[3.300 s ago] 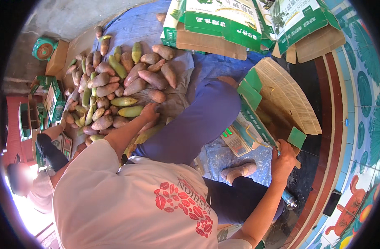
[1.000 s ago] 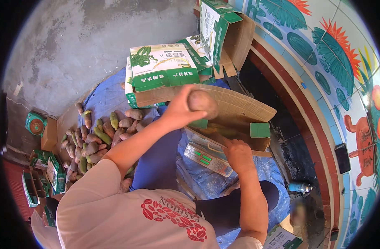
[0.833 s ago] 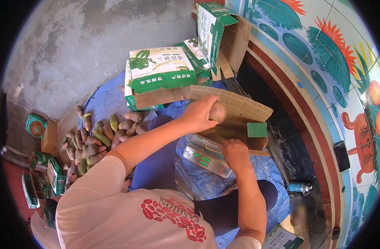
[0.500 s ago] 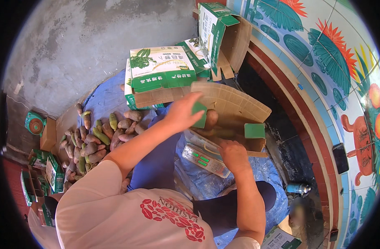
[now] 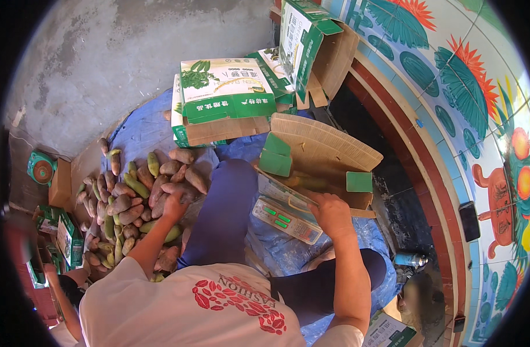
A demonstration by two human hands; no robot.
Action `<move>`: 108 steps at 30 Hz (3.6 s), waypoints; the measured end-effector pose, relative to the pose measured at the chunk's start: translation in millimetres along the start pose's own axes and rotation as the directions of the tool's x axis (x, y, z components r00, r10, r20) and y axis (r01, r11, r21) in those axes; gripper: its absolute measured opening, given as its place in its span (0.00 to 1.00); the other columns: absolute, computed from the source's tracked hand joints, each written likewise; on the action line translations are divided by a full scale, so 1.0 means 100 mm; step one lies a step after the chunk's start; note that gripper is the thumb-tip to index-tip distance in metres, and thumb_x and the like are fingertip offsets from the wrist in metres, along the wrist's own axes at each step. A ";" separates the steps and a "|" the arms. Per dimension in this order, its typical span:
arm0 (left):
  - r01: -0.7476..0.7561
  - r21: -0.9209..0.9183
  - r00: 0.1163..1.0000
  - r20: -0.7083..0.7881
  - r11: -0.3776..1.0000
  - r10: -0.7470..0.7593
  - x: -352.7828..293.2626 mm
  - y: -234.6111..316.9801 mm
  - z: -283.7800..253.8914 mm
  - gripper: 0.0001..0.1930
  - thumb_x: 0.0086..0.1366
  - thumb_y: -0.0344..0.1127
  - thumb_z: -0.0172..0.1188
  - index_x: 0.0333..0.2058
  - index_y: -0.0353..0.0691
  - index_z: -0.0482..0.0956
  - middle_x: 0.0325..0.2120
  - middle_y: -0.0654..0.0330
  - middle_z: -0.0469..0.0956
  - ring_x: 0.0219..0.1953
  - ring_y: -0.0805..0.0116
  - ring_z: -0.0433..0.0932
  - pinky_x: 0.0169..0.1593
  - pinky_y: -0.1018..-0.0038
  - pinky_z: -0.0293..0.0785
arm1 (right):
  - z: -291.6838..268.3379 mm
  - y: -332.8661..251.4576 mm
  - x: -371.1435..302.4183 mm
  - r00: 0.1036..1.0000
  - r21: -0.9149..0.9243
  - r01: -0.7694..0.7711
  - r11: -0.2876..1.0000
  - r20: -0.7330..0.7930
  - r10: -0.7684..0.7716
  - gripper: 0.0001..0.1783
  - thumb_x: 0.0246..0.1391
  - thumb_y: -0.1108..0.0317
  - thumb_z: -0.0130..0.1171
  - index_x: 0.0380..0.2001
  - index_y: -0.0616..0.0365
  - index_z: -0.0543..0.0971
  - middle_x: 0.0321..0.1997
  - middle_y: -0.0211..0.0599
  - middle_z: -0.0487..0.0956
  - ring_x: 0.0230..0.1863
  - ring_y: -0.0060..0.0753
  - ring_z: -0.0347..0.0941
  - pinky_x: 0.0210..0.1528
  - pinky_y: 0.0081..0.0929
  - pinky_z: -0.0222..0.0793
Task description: The recorder and another person are sorting and packing long vegetables into cardboard boxes while squatting on the floor.
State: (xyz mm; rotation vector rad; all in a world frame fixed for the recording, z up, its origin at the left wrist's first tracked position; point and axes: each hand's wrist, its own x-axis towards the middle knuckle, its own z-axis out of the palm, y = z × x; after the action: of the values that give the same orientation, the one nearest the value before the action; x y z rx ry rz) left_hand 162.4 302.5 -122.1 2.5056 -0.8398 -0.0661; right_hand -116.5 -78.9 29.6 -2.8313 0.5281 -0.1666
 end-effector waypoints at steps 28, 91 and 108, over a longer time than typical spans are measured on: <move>0.168 0.487 0.657 0.593 0.857 -0.465 -1.49 -0.46 0.66 0.30 0.54 0.36 0.56 0.58 0.52 0.61 0.59 0.52 0.57 0.61 0.52 0.57 0.58 0.57 0.60 | 0.10 0.01 -0.05 0.999 0.003 0.002 1.000 -0.051 -0.002 0.12 0.50 0.67 0.60 0.37 0.62 0.77 0.35 0.47 0.77 0.38 0.52 0.74 0.40 0.39 0.69; 0.282 -0.191 0.958 0.010 0.940 -0.285 0.49 0.65 -0.77 0.28 0.48 0.48 0.67 0.42 0.30 0.76 0.33 0.51 0.79 0.36 0.64 0.77 0.42 0.72 0.71 | -0.20 -0.14 -0.13 0.951 0.243 0.042 0.969 -0.306 0.036 0.15 0.40 0.71 0.63 0.36 0.57 0.76 0.34 0.39 0.74 0.39 0.44 0.71 0.42 0.37 0.67; -0.488 -0.070 0.815 0.321 0.870 0.483 1.37 3.39 -0.31 0.26 0.48 0.51 0.66 0.36 0.34 0.77 0.32 0.48 0.78 0.35 0.54 0.77 0.40 0.66 0.72 | -0.12 -0.04 -0.23 0.973 0.190 0.043 0.981 -0.232 0.003 0.14 0.44 0.68 0.61 0.36 0.59 0.77 0.33 0.39 0.75 0.40 0.43 0.71 0.44 0.37 0.68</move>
State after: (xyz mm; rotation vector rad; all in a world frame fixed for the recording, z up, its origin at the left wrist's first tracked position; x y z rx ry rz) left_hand 91.4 3.2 78.1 2.2412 -1.6042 -0.3122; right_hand -138.3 -69.2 41.1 -2.6417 0.5001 -0.5283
